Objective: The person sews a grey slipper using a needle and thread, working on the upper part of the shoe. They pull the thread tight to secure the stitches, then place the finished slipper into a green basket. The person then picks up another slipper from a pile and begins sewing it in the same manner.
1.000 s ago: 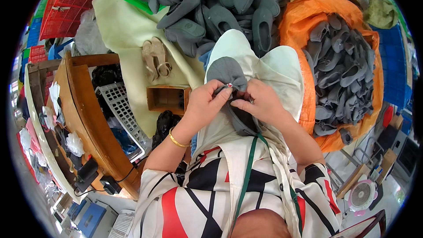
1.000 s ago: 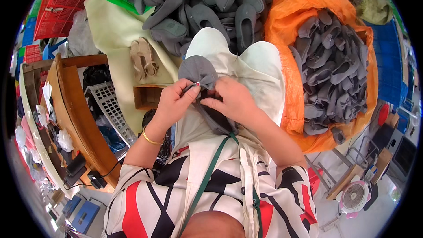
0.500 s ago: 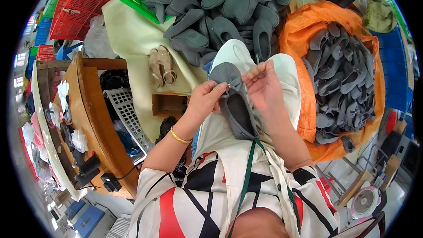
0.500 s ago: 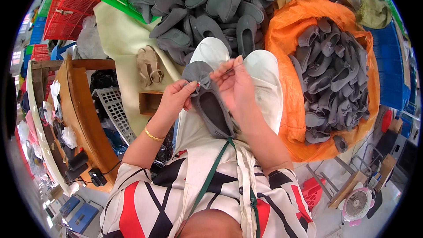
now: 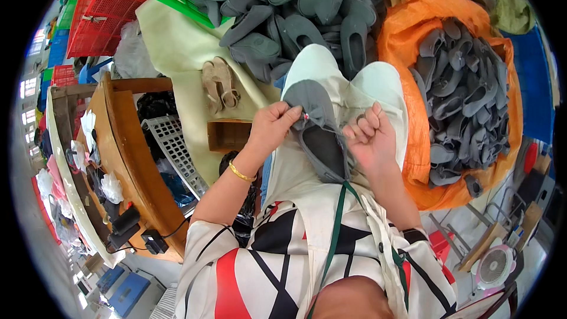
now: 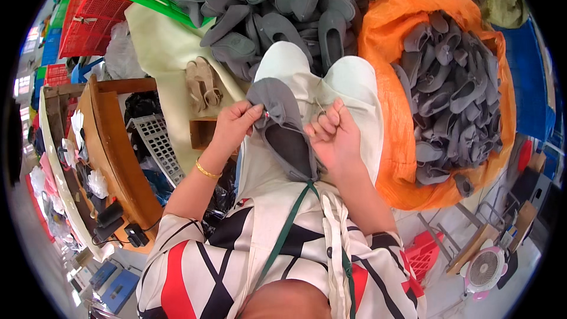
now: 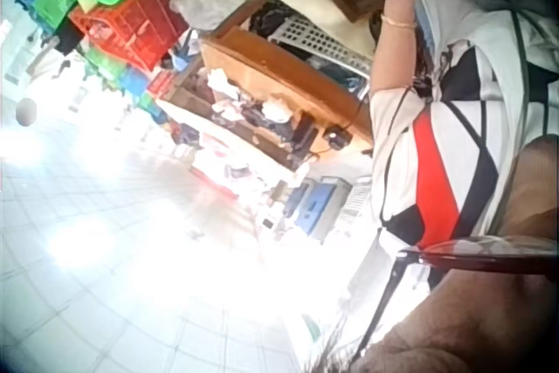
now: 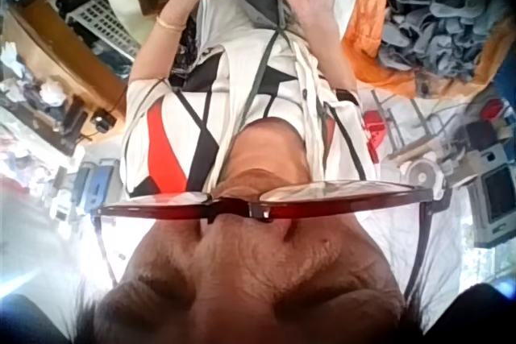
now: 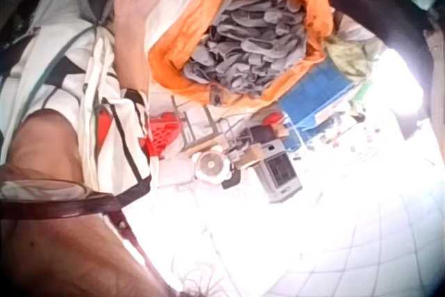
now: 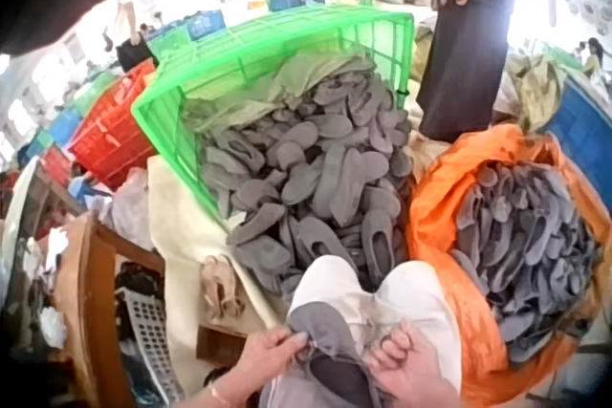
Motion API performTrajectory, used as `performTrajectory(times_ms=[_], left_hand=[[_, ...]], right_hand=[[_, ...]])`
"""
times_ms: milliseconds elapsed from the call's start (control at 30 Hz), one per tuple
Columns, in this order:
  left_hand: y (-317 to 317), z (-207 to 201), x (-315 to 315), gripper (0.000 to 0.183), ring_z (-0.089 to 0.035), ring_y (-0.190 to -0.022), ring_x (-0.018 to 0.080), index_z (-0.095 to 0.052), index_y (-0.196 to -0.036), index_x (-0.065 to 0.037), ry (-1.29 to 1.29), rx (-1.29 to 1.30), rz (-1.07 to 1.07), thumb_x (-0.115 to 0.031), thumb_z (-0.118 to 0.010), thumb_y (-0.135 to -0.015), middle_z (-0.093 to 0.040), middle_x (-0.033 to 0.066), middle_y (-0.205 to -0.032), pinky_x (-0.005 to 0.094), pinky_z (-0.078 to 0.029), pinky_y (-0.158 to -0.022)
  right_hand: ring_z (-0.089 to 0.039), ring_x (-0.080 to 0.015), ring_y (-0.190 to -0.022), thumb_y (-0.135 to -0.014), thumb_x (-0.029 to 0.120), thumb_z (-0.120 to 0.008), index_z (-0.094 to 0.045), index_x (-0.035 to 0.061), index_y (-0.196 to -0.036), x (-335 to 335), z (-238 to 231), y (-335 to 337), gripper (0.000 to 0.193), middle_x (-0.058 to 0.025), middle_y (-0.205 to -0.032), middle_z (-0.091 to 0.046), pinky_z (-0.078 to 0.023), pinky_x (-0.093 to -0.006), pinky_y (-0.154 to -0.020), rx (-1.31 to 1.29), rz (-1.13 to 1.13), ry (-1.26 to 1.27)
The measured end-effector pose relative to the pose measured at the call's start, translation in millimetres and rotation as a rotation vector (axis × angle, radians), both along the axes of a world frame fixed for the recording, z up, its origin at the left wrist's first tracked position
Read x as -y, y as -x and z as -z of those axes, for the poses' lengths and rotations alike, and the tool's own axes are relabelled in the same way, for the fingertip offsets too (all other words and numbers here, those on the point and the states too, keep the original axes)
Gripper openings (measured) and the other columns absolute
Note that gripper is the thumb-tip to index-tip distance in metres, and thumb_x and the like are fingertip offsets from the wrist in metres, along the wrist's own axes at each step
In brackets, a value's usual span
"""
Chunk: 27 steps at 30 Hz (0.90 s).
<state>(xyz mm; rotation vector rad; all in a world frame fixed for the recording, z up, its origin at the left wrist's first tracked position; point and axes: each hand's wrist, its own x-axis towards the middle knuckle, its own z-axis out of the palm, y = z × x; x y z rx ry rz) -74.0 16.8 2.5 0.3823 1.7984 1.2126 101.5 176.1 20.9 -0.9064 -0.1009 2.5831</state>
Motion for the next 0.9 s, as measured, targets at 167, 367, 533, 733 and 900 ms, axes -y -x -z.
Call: performTrajectory(times_ms=[167,367,533,733,900], left_hand=[[2,3,2,0.038,-0.047,-0.06,0.0107,-0.056,-0.071,-0.003,-0.049,-0.246,0.088,-0.032,-0.07,-0.092,-0.051,-0.0001,-0.062,0.0274,-0.04,-0.055],[-2,-21,-9,0.017,-0.058,-0.072,0.0261,-0.06,-0.087,-0.007,-0.061,-1.08,0.252,-0.021,-0.069,-0.087,-0.056,0.0097,-0.077,0.0366,-0.048,-0.061],[-10,-25,-16,0.021,-0.061,-0.076,0.0292,-0.058,-0.099,-0.008,-0.183,-1.027,0.385,-0.018,-0.069,-0.084,-0.058,0.0095,-0.081,0.0382,-0.051,-0.064],[-7,-47,-34,0.055,-0.062,-0.068,0.0315,-0.058,-0.089,-0.002,0.159,-1.044,0.516,-0.055,-0.07,-0.081,-0.06,0.0117,-0.08,0.0386,-0.051,-0.061],[-13,-52,-58,0.071,-0.068,-0.078,0.0316,-0.063,-0.089,0.002,0.513,-1.121,0.551,-0.069,-0.063,-0.079,-0.067,0.014,-0.084,0.039,-0.053,-0.064]], right_hand=[[-0.043,-0.0158,-0.057,-0.104,0.024,-0.046,-0.053,0.007,-0.072,11,-8,1,0.037,0.0006,-0.062,-0.045,-0.044,-0.0356,-0.071,0.193,0.057,-0.61],[-0.053,-0.0229,-0.06,-0.089,0.007,-0.064,-0.063,0.0014,-0.08,-6,-16,-61,0.011,-0.0079,-0.067,-0.053,-0.043,-0.0329,-0.057,0.649,-0.11,-1.926],[-0.053,-0.029,-0.058,-0.079,0.003,-0.067,-0.065,0.0017,-0.08,-8,-28,-104,0.003,-0.0119,-0.07,-0.057,-0.042,-0.035,-0.053,0.439,-0.347,-2.275],[-0.064,-0.0156,-0.071,-0.09,0.002,-0.061,-0.062,0.0001,-0.102,-7,-14,-120,0.011,-0.0082,-0.078,-0.065,-0.049,-0.0276,-0.064,0.665,-0.211,-1.428],[-0.067,-0.0131,-0.083,-0.096,0.004,-0.056,-0.053,0.004,-0.122,-4,5,-79,0.026,-0.0109,-0.09,-0.069,-0.051,-0.0252,-0.078,0.38,-0.356,-1.148]])
